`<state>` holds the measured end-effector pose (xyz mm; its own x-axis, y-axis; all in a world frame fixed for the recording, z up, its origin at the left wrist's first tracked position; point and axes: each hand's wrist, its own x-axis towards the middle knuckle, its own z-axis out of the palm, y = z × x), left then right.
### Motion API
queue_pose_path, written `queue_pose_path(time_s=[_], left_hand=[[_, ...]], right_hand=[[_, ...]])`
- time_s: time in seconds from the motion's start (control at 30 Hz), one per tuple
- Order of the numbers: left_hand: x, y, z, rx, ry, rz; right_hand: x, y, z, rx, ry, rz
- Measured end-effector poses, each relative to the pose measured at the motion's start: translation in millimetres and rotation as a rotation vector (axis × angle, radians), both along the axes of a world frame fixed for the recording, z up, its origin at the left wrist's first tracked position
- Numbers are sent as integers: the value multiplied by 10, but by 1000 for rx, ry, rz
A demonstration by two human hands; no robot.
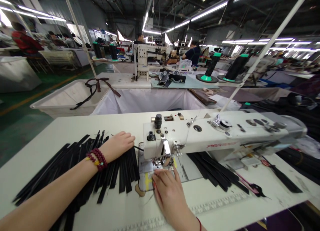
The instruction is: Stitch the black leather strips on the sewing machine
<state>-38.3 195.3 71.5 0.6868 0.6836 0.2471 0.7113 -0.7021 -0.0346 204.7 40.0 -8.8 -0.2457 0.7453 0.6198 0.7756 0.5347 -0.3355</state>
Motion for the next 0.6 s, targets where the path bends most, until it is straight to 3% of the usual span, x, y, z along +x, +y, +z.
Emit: queue_pose_path(time_s=[0.1,0.17,0.23,0.3,0.33,0.37,0.47,0.53,0.6], left_hand=[[-271,-248,198,-15,-19,103],[-265,-555,210,-137,-186,284],[-85,-926,104,-530,-446,422],[198,-1268,-72,-1006,-652,408],[343,-1400,-162,-1162,-708,371],[471,-1495,-240,-1210,-732,344],[678,-1564,-370,-1138,-737,336],[677,-1496,-394,-885,-655,319],[635,-1420,-422,-549,-456,242]], right_hand=[[7,-49,79,41,7,30],[7,-130,143,102,-26,81],[-14,-257,160,187,-84,164],[-59,-413,83,279,-129,227],[-85,-494,7,312,-121,224],[-106,-568,-85,342,-90,192],[-83,-714,-340,324,37,15],[25,-722,-386,286,21,0],[168,-673,-316,241,-99,71]])
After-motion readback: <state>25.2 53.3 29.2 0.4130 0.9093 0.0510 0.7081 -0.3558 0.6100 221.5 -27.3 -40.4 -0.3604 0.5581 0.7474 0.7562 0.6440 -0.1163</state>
